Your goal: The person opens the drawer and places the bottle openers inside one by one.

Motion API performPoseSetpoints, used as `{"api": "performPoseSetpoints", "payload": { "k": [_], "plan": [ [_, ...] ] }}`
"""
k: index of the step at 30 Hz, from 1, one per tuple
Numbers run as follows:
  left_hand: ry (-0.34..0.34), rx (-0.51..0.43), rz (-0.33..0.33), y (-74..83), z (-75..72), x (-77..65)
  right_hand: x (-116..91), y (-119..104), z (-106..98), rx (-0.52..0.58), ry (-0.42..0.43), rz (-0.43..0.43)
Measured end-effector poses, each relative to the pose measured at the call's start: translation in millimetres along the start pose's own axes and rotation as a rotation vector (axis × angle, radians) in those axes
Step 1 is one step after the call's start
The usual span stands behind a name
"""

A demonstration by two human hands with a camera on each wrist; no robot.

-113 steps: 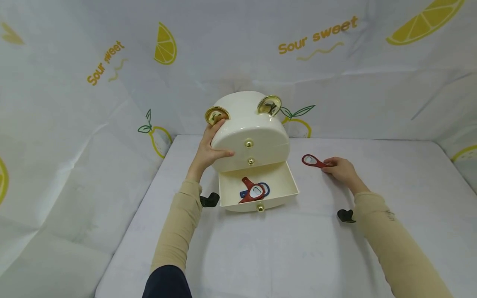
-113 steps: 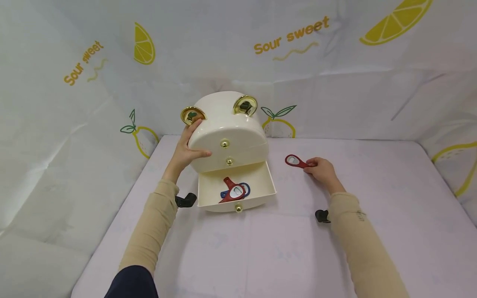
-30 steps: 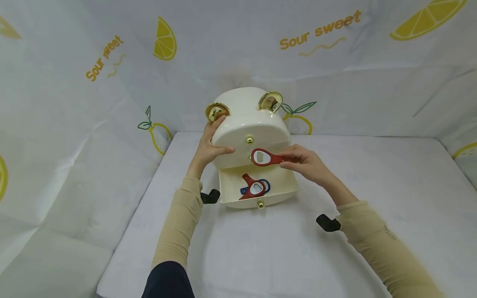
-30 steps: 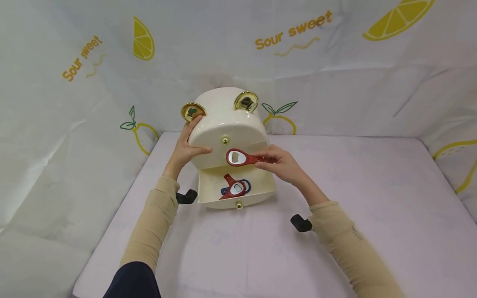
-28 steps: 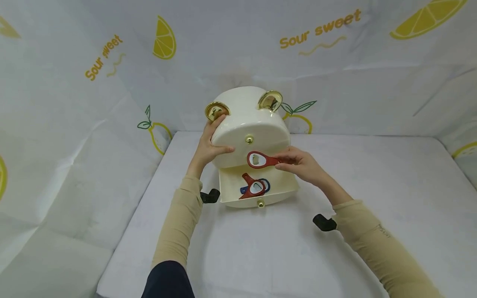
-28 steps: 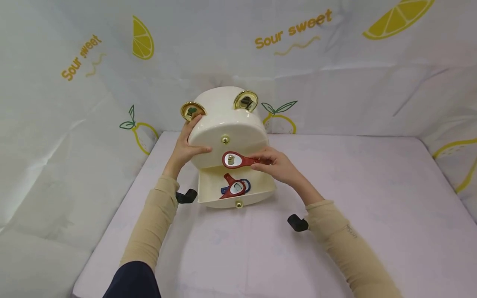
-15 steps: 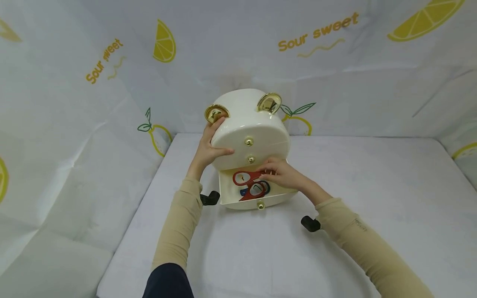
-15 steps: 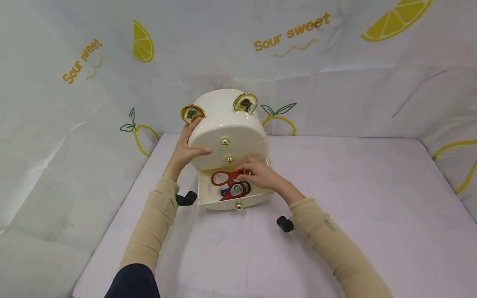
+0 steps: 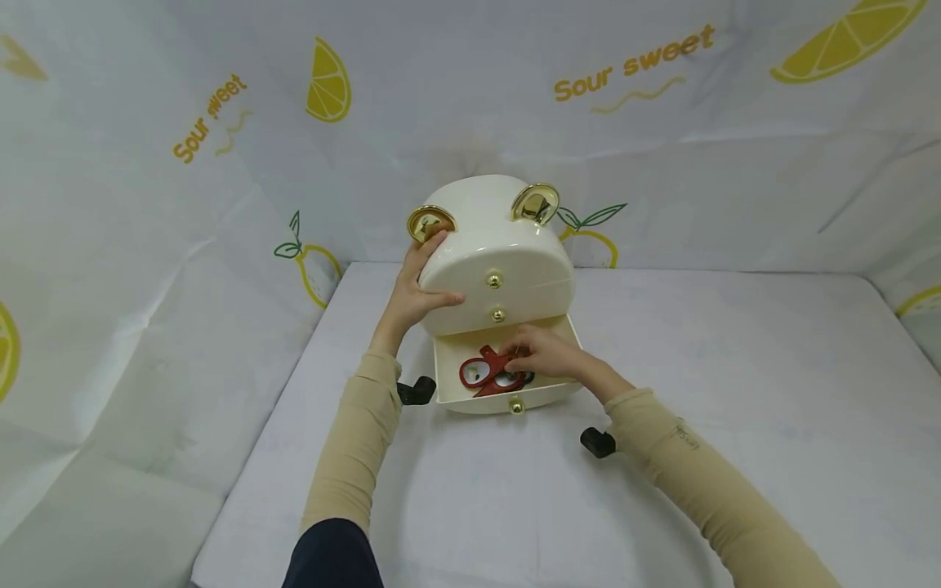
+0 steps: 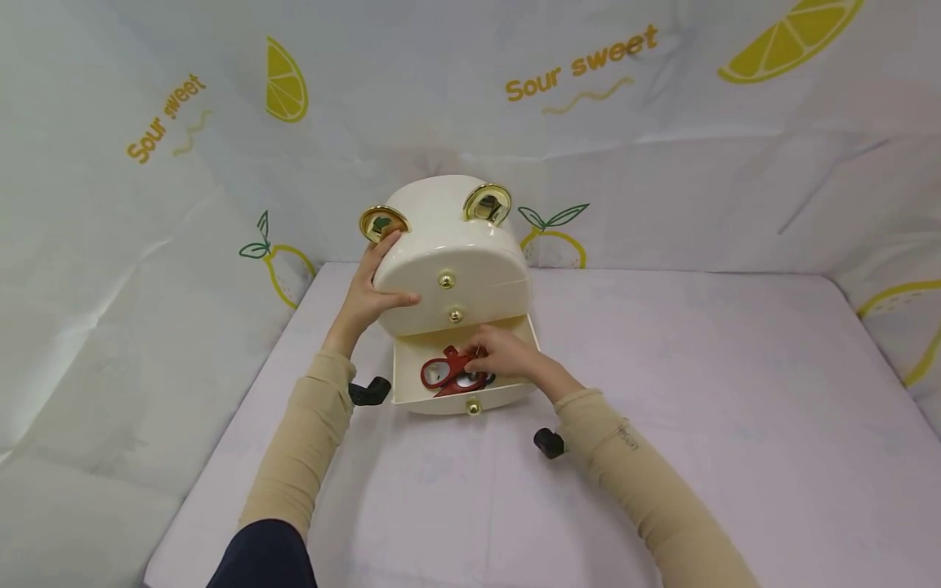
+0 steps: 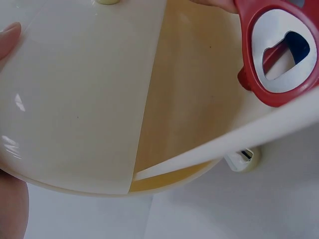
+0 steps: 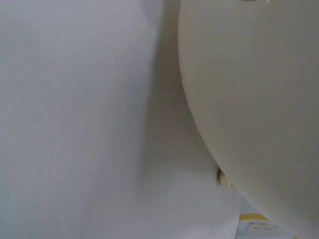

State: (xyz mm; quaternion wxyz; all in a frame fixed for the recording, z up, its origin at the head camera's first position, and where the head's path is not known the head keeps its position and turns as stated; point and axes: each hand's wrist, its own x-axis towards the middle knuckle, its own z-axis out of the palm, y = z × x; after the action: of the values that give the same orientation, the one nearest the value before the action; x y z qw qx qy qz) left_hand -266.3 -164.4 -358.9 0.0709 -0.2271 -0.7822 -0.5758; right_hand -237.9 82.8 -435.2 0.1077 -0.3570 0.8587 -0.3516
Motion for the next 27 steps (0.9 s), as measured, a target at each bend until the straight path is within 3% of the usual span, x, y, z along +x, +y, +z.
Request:
{"api": "performPoseSetpoints", "payload": {
  "k": [11, 23, 27],
  "plan": [
    [0.002, -0.001, -0.005, 1.5, 0.2, -0.5, 1.0, -0.7, 2.3, -0.012, -0.060, 0.062],
    [-0.003, 0.013, 0.001, 4.0, 0.6, -0.6, -3.3, -5.7, -0.1, -0.105, -0.027, 0.037],
    [-0.004, 0.013, -0.006, 3.6, 0.5, -0.9, -8.3, -10.3, -2.9, -0.083, -0.011, 0.059]
  ]
}}
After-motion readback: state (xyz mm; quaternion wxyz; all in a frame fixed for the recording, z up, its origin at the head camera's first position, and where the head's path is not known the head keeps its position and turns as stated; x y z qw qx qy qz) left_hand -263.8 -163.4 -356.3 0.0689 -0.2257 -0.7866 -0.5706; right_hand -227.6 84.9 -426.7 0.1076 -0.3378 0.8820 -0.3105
